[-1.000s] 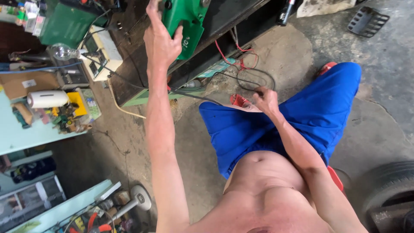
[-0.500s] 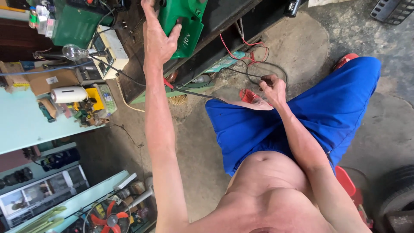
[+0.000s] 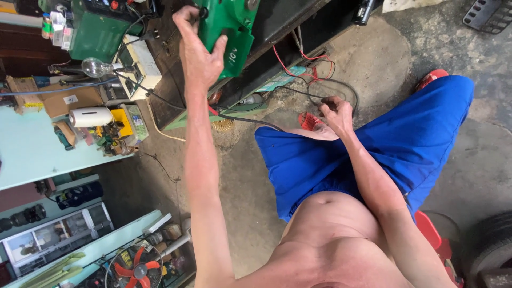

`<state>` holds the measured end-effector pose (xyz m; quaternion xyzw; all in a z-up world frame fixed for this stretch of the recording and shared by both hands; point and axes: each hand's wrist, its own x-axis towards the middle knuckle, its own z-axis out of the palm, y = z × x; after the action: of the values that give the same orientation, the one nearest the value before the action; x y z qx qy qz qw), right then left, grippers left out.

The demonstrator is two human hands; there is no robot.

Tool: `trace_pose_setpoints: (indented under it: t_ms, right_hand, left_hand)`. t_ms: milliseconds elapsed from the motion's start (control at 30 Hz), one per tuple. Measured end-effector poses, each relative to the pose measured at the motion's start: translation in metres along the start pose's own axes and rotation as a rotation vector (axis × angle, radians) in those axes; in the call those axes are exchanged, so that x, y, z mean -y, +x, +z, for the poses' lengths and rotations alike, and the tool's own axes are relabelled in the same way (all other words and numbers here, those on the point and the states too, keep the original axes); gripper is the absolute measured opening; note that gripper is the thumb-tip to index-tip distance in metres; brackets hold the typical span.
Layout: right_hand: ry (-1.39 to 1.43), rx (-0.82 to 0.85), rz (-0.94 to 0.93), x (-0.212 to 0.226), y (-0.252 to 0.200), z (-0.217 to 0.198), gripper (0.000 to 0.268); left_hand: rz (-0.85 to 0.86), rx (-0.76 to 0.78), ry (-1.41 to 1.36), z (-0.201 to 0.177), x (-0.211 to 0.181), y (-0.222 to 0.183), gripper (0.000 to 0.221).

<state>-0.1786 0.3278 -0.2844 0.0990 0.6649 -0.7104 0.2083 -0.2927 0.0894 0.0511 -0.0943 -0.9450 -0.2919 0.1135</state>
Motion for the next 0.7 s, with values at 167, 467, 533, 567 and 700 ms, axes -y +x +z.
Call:
trace_pose_setpoints:
  t_ms: [167, 467, 533, 567, 700]
  right_hand:
    - [0.011, 0.042, 0.013, 0.007, -0.005, 0.004, 0.028]
    - [0.042, 0.105, 0.041, 0.021, -0.024, -0.006, 0.029]
    - [0.063, 0.105, 0.040, 0.022, -0.024, -0.008, 0.029]
    - [0.056, 0.100, 0.041, 0.024, -0.025, -0.010, 0.027]
    - [0.084, 0.092, 0.035, 0.022, -0.028, -0.014, 0.029]
  left_hand:
    - [-0.125, -0.070, 0.362, 0.025, -0.011, -0.017, 0.058]
    - [-0.222, 0.032, 0.384, 0.031, -0.010, -0.020, 0.071]
    - [-0.300, 0.042, 0.254, 0.037, -0.015, -0.020, 0.085]
    - [-0.341, 0.045, 0.236, 0.043, -0.019, -0.020, 0.082]
    - [-0.168, -0.057, 0.442, 0.057, -0.027, -0.029, 0.051]
